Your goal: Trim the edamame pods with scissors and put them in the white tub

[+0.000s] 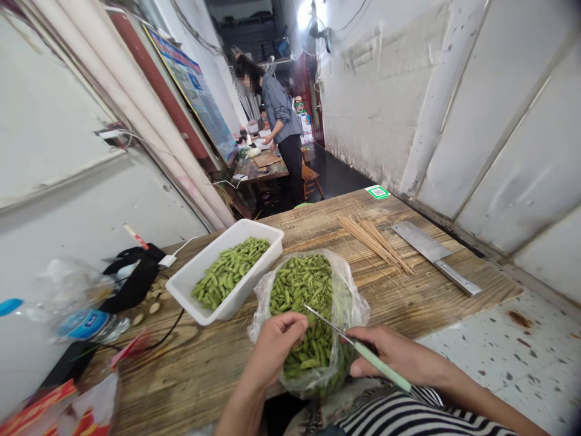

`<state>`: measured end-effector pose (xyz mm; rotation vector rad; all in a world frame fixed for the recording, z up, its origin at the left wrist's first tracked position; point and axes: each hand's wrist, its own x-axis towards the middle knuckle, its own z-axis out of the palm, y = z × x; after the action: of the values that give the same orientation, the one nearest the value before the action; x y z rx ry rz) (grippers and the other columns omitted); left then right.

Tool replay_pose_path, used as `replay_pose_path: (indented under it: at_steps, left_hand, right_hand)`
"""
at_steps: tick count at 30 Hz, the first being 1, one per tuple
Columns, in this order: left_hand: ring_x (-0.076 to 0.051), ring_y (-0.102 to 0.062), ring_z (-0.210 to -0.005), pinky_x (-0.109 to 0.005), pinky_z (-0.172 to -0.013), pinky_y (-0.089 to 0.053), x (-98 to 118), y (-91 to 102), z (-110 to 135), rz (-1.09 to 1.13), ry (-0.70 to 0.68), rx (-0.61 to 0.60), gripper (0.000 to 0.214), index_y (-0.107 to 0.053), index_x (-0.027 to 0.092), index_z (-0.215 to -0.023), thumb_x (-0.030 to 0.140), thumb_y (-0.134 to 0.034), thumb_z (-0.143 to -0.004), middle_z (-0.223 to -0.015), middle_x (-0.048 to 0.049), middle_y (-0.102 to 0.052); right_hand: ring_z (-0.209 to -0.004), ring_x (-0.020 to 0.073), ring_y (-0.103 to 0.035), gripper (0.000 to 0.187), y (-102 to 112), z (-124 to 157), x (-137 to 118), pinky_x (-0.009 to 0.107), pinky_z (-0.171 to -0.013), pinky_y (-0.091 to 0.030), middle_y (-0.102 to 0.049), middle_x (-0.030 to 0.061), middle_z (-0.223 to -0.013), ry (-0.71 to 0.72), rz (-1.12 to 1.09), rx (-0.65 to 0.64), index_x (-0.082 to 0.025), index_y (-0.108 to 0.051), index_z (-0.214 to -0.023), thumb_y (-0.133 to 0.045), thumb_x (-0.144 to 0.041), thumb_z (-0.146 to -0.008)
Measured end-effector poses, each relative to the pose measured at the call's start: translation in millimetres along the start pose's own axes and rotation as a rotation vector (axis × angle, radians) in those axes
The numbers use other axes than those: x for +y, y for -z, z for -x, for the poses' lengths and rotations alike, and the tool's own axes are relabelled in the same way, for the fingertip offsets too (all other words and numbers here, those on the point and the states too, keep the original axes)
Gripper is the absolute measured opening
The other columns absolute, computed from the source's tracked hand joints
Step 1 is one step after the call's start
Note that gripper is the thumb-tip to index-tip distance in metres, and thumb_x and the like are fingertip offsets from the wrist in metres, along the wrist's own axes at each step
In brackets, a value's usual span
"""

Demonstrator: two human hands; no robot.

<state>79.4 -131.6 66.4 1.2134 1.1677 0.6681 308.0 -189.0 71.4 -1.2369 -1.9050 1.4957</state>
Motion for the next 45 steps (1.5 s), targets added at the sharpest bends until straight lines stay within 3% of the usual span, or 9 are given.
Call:
replay_pose_path:
  at_steps: [6,12,16,20,25,38,42,45]
  left_hand:
    - [-0.008,-0.032,-0.050,-0.022,-0.050,-0.024,1.4,-2.2,-1.1,0.066,0.017,0.009,0.031,-0.064,0.012,-0.069,0.043,-0.069,-0.066,-0.051,0.0062,-0.042]
    - [-0.006,-0.040,-0.052,-0.019,-0.051,-0.031,-1.8,-7.3,-5.6,0.334,-0.033,0.130,0.034,-0.064,0.014,-0.082,0.033,-0.079,-0.059,-0.059,0.0060,-0.048]
    - [-0.005,-0.041,-0.055,-0.019,-0.054,-0.035,-4.6,-6.8,-6.8,0.417,-0.063,0.156,0.032,-0.065,0.013,-0.082,0.035,-0.077,-0.063,-0.066,0.0041,-0.050]
    - [-0.008,-0.044,-0.055,-0.021,-0.054,-0.036,-7.3,-5.6,-4.1,0.107,-0.142,0.149,0.028,-0.060,0.015,-0.071,0.042,-0.066,-0.074,-0.059,0.0046,-0.048]
    - [-0.014,-0.055,-0.054,-0.026,-0.056,-0.041,-6.2,-11.8,2.0,-0.216,-0.182,0.049,0.031,-0.048,0.020,-0.068,0.048,-0.051,-0.082,-0.056,0.0035,-0.053]
    - [-0.015,-0.051,-0.051,-0.026,-0.054,-0.039,-3.1,-11.3,4.5,-0.389,-0.217,0.010,0.037,-0.045,0.022,-0.061,0.050,-0.041,-0.085,-0.054,0.0020,-0.052]
    - [-0.014,-0.050,-0.047,-0.026,-0.049,-0.038,-8.1,-13.1,4.1,-0.333,-0.153,-0.006,0.039,-0.043,0.022,-0.060,0.054,-0.040,-0.084,-0.052,0.0026,-0.051]
    - [-0.015,-0.050,-0.047,-0.026,-0.049,-0.038,-6.7,2.7,3.8,-0.410,-0.160,0.080,0.039,-0.044,0.022,-0.061,0.054,-0.040,-0.084,-0.051,0.0025,-0.052]
  right_hand:
    - [-0.068,0.0139,-0.050,0.035,-1.6,0.4,3.2,0.019,-0.061,-0.040,-0.056,-0.0024,-0.074,-0.011,-0.022,0.025,-0.015,-0.066,-0.096,-0.063,-0.046,-0.080]
    - [-0.057,0.0103,-0.042,0.042,-11.0,-5.0,9.9,0.018,-0.051,-0.034,-0.047,-0.0040,-0.062,-0.035,-0.180,0.070,-0.012,-0.064,-0.082,-0.062,-0.054,-0.078]
    - [-0.052,0.0097,-0.039,0.043,-10.9,-5.0,10.0,0.017,-0.045,-0.030,-0.044,-0.0052,-0.058,-0.032,-0.109,0.124,-0.012,-0.063,-0.087,-0.060,-0.055,-0.079]
    - [-0.061,0.0120,-0.046,0.041,-7.3,-3.5,8.0,0.018,-0.054,-0.037,-0.053,-0.0028,-0.069,0.013,-0.022,0.107,-0.013,-0.062,-0.097,-0.059,-0.051,-0.082]
    - [-0.076,0.0173,-0.054,0.045,-6.3,-4.3,4.4,0.021,-0.068,-0.043,-0.062,0.0012,-0.086,0.054,-0.003,0.061,-0.014,-0.062,-0.106,-0.057,-0.052,-0.083]
    - [-0.076,0.0174,-0.056,0.039,-7.2,-5.9,-2.3,0.020,-0.066,-0.044,-0.063,-0.0006,-0.081,0.011,-0.054,0.054,-0.014,-0.067,-0.096,-0.062,-0.050,-0.081]
    - [-0.065,0.0137,-0.050,0.039,-11.8,-10.1,4.8,0.018,-0.059,-0.041,-0.055,-0.0025,-0.068,-0.031,-0.102,0.075,-0.013,-0.067,-0.082,-0.064,-0.051,-0.077]
    - [-0.059,0.0105,-0.042,0.036,-14.1,-11.3,11.9,0.016,-0.052,-0.035,-0.047,-0.0042,-0.063,-0.036,-0.127,0.102,-0.013,-0.064,-0.077,-0.067,-0.049,-0.076]
